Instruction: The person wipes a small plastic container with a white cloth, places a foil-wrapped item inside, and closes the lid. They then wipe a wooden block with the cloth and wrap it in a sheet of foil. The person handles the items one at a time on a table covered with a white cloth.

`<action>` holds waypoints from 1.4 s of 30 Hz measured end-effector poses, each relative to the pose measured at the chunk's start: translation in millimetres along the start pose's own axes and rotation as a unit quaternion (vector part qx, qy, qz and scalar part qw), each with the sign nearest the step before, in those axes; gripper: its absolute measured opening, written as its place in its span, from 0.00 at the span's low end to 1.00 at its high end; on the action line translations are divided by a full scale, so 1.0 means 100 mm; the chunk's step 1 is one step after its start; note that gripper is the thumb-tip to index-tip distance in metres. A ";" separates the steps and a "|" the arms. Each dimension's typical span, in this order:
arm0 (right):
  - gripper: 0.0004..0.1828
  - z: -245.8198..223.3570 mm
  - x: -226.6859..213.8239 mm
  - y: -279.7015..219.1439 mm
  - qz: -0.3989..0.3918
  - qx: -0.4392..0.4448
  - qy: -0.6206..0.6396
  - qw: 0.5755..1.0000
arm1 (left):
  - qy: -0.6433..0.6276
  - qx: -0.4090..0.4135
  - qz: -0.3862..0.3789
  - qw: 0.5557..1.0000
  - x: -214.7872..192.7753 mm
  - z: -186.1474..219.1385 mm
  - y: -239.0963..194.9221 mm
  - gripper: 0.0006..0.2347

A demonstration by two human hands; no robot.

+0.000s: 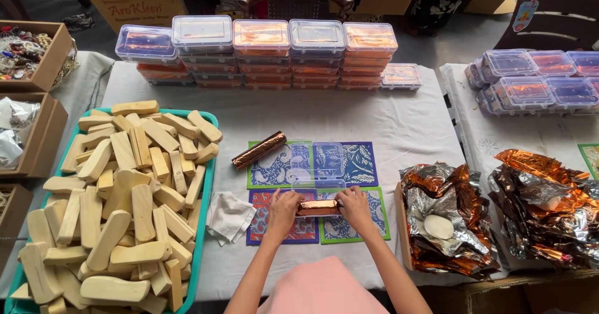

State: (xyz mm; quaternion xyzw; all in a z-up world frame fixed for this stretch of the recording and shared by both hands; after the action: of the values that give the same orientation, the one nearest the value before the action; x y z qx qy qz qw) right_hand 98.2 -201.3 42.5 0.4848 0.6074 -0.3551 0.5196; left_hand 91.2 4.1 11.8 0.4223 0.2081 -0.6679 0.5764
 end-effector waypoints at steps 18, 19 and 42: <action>0.18 -0.06 0.10 -0.11 -0.016 0.103 0.226 0.968 | 0.149 -0.011 -0.119 0.982 0.02 0.26 0.07 0.25; 0.18 -0.06 0.09 -0.11 -0.015 0.102 0.226 0.969 | 0.150 -0.010 -0.118 0.982 0.10 0.22 0.06 0.25; 0.21 -0.22 -0.13 -0.93 0.057 0.173 0.304 0.935 | 0.268 -0.056 0.112 0.955 -0.52 -1.27 1.29 0.34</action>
State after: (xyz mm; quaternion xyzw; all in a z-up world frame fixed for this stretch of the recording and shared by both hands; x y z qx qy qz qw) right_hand 2.1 -209.1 52.8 0.6858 0.6369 -0.2602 0.2375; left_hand 252.9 100.5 10.0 0.5733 0.3436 -0.4488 0.5931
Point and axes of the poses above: each hand's wrist, its own y-axis towards the middle knuckle, its own x-axis out of the palm, z = x × y, the point moved 9 cm from there along y, towards the middle knuckle, and after that the axes turned 3 degrees about -y, right-handed, at the moved point
